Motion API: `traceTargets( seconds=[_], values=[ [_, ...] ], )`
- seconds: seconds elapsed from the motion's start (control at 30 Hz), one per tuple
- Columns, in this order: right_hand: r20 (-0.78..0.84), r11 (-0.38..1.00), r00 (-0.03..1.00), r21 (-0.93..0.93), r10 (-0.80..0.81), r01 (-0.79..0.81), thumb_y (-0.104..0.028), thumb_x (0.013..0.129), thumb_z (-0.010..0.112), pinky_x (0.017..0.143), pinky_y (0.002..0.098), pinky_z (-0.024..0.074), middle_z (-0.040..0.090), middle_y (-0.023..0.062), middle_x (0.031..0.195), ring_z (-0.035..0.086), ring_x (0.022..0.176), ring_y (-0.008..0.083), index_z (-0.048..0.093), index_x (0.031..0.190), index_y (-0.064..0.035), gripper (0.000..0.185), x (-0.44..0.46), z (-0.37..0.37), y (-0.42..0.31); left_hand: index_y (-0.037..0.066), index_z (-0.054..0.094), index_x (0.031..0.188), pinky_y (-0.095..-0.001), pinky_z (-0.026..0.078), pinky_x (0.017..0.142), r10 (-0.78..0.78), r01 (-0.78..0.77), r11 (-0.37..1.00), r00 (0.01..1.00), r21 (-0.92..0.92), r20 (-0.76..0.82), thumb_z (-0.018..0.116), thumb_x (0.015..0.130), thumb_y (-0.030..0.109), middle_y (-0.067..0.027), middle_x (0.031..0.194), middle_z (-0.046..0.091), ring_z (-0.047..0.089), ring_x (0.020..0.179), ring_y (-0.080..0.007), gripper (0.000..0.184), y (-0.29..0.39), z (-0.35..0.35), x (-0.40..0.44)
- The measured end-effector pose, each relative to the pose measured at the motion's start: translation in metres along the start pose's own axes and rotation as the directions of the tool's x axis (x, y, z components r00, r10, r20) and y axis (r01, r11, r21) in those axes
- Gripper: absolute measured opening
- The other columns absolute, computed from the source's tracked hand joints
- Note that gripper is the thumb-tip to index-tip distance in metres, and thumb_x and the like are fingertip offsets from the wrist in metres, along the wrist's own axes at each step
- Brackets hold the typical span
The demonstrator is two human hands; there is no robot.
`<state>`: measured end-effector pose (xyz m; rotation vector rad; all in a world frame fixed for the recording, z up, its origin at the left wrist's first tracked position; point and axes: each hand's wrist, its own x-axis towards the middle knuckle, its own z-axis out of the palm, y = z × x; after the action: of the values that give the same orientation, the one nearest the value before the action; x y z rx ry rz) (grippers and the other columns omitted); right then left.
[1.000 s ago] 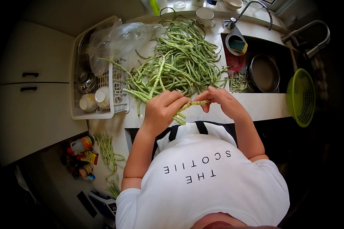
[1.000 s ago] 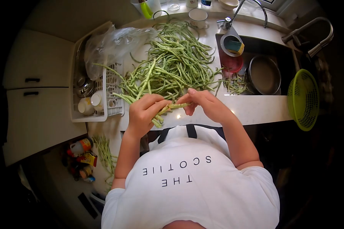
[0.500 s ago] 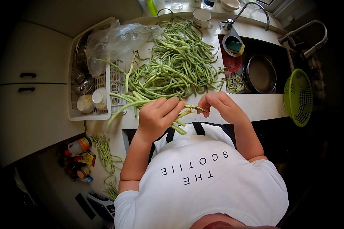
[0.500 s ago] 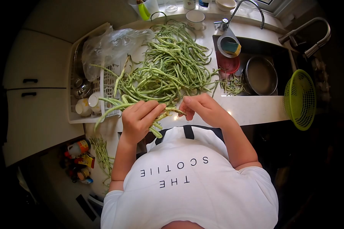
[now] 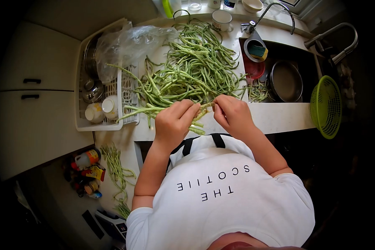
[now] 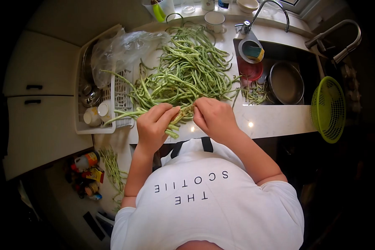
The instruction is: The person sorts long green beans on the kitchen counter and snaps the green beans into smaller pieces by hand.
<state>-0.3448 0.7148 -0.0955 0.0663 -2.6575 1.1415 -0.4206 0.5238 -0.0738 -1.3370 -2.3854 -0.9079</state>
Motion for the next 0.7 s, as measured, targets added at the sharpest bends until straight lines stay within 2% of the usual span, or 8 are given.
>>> traceTargets(
  seconds=[0.13, 0.2, 0.23, 0.4, 0.47, 0.53, 0.6, 0.7],
  values=[
    [-0.110, 0.977, 0.990, 0.201, 0.092, -0.068, -0.014, 0.091, 0.056, 0.058, 0.0373, 0.0449, 0.055, 0.0103, 0.071, 0.056, 0.062, 0.0262, 0.054, 0.088, -0.0022, 0.013, 0.001, 0.018, 0.009, 0.003, 0.070, 0.098, -0.0321, 0.051, 0.059, -0.099, 0.097, 0.993, 0.995, -0.072, -0.026, 0.070, 0.061, -0.007, -0.0088, 0.089, 0.065, 0.065, 0.072, -0.0242, 0.037, 0.001, 0.008, 0.002],
    [0.078, 0.342, 0.924, 0.915, 0.374, -0.216, -0.021, 0.099, 0.048, 0.058, 0.0301, 0.0420, 0.050, 0.0044, 0.071, 0.049, 0.060, 0.0157, 0.051, 0.090, -0.0053, 0.018, 0.005, 0.014, 0.018, 0.002, 0.069, 0.096, -0.0305, 0.050, 0.059, -0.098, 0.090, 0.988, 0.993, -0.122, -0.062, 0.072, 0.065, -0.009, -0.0097, 0.090, 0.065, 0.064, 0.072, -0.0242, 0.033, -0.003, 0.015, 0.000],
    [-0.008, 0.262, 0.914, 0.959, 0.405, -0.107, -0.027, 0.103, 0.042, 0.059, 0.0252, 0.0391, 0.046, 0.0003, 0.074, 0.043, 0.063, 0.0094, 0.050, 0.092, -0.0077, 0.023, 0.011, 0.006, 0.019, 0.002, 0.069, 0.096, -0.0305, 0.050, 0.059, -0.096, 0.087, 0.989, 0.993, -0.119, -0.065, 0.072, 0.065, -0.009, -0.0097, 0.090, 0.065, 0.064, 0.072, -0.0242, 0.033, -0.005, 0.018, -0.003],
    [-0.426, 0.802, 0.820, 0.593, 0.383, -0.067, -0.016, 0.101, 0.048, 0.064, 0.0225, 0.0419, 0.057, -0.0001, 0.083, 0.048, 0.071, 0.0048, 0.062, 0.102, -0.0010, 0.021, 0.014, -0.056, 0.064, 0.001, 0.066, 0.094, -0.0285, 0.050, 0.061, -0.282, 0.224, 0.932, 0.941, -0.284, -0.185, 0.073, 0.083, 0.002, -0.0110, 0.094, 0.067, 0.063, 0.072, -0.0188, 0.013, -0.017, 0.013, -0.012],
    [-0.386, 0.939, 0.875, -0.057, 0.292, -0.338, -0.013, 0.094, 0.061, 0.072, 0.0300, 0.0489, 0.067, 0.0087, 0.094, 0.062, 0.079, 0.0226, 0.064, 0.112, -0.0011, 0.022, 0.008, -0.083, 0.086, 0.000, 0.064, 0.099, -0.0276, 0.051, 0.063, -0.302, 0.247, 0.923, 0.941, -0.296, -0.155, 0.069, 0.089, 0.006, -0.0118, 0.097, 0.068, 0.064, 0.073, -0.0165, 0.013, -0.016, 0.002, -0.009],
    [-0.376, 0.841, 0.926, -0.488, 0.038, -0.233, -0.011, 0.091, 0.064, 0.086, 0.0334, 0.0491, 0.066, 0.0139, 0.107, 0.062, 0.095, 0.0325, 0.064, 0.114, -0.0018, 0.025, 0.002, -0.084, 0.096, -0.001, 0.059, 0.107, -0.0248, 0.051, 0.066, -0.611, 0.397, 0.588, 0.789, -0.705, -0.065, 0.062, 0.096, 0.008, -0.0125, 0.098, 0.068, 0.065, 0.073, -0.0150, 0.015, -0.015, -0.004, -0.010],
    [-0.334, 0.905, 0.934, -0.348, 0.125, -0.245, -0.008, 0.091, 0.063, 0.096, 0.0343, 0.0452, 0.062, 0.0130, 0.121, 0.058, 0.113, 0.0299, 0.063, 0.119, -0.0025, 0.029, 0.003, -0.079, 0.092, 0.000, 0.056, 0.112, -0.0199, 0.048, 0.058, -0.540, 0.288, 0.597, 0.835, -0.749, -0.109, 0.052, 0.101, 0.012, -0.0138, 0.101, 0.069, 0.068, 0.075, -0.0142, 0.016, -0.018, -0.015, -0.002],
    [-0.040, 0.888, 0.995, 0.456, 0.088, -0.060, -0.009, 0.093, 0.060, 0.104, 0.0366, 0.0401, 0.060, 0.0109, 0.129, 0.055, 0.120, 0.0258, 0.060, 0.126, -0.0043, 0.033, 0.017, -0.054, 0.051, 0.003, 0.056, 0.114, -0.0169, 0.032, 0.044, -0.589, 0.295, 0.432, 0.808, -0.852, -0.019, 0.048, 0.104, 0.017, -0.0172, 0.106, 0.070, 0.071, 0.077, -0.0158, 0.019, -0.011, -0.031, 0.010]
  ],
)
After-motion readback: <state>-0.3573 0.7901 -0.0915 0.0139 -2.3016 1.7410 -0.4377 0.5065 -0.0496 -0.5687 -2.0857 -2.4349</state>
